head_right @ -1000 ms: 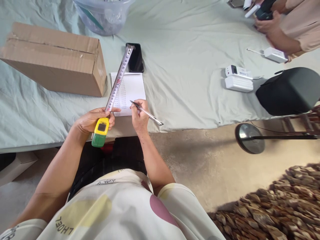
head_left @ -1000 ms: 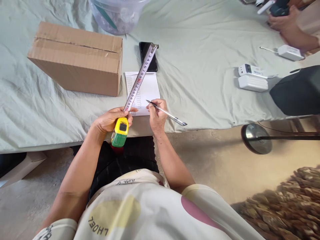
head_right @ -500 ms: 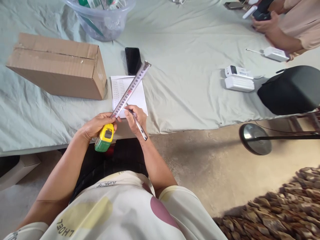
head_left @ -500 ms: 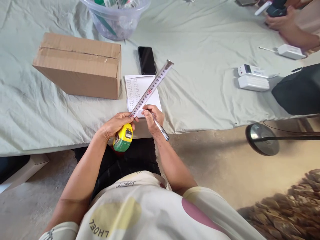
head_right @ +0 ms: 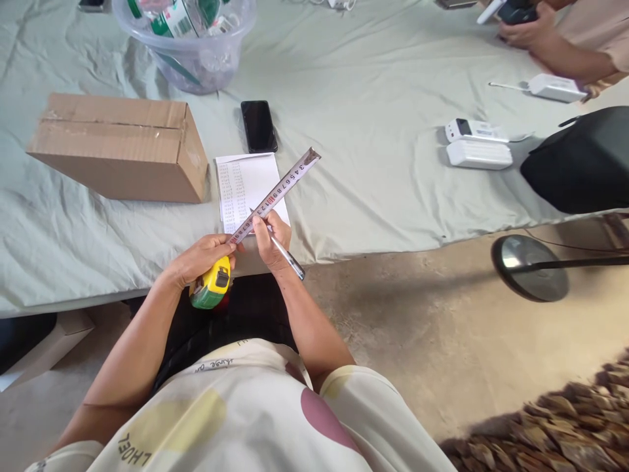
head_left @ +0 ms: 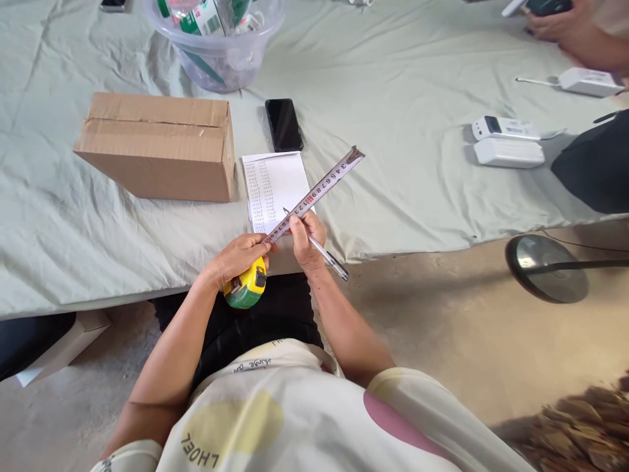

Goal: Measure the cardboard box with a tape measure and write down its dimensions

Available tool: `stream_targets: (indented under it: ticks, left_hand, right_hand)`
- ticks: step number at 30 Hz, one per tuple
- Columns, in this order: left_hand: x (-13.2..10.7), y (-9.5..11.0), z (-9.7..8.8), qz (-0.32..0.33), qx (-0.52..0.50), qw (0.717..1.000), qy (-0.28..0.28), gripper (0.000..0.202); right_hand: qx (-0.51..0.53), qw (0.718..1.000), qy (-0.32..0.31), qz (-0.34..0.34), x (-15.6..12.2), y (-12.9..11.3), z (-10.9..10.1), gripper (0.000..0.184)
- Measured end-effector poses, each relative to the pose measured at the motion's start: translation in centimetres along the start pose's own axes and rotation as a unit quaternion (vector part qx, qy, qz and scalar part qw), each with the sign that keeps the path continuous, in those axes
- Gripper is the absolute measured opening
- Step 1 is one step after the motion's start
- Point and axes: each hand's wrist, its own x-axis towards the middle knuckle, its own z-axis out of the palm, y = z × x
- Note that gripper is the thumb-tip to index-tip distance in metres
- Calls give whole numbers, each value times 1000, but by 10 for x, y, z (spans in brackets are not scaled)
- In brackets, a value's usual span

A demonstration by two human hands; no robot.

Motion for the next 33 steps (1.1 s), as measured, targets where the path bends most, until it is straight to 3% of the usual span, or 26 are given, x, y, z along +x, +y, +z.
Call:
stream_targets:
  ticks: [13,16,19,22,27,30,33]
  left_hand:
    - [-1,-4,9,46,106,993,30,16]
    - [-6,-7,7,51,86,995,26,18]
    - [-11,-16,0,58,0,998,4,18]
    - [-13,-30,-10,77,-92,992,-40,24]
    - [-9,-50,-17,130,-235,960,-83,29]
    - [-8,-55,-16,154,-291,941,-74,29]
    - [-10,-56,-14,170,-315,932,-61,28]
  right_hand:
    - [44,992,112,-24,4,12,-1,38]
    - [58,994,93,-32,8,13,-8,36]
    - [48,994,60,-74,24,18,-29,28]
    - [-103,988,17,-118,51,28,-55,26]
    - [-407,886,-143,-167,95,37,-78,39]
    - [-502,827,-217,-127,107,32,-74,49]
    - [-539,795,-255,-112,111,25,-67,53]
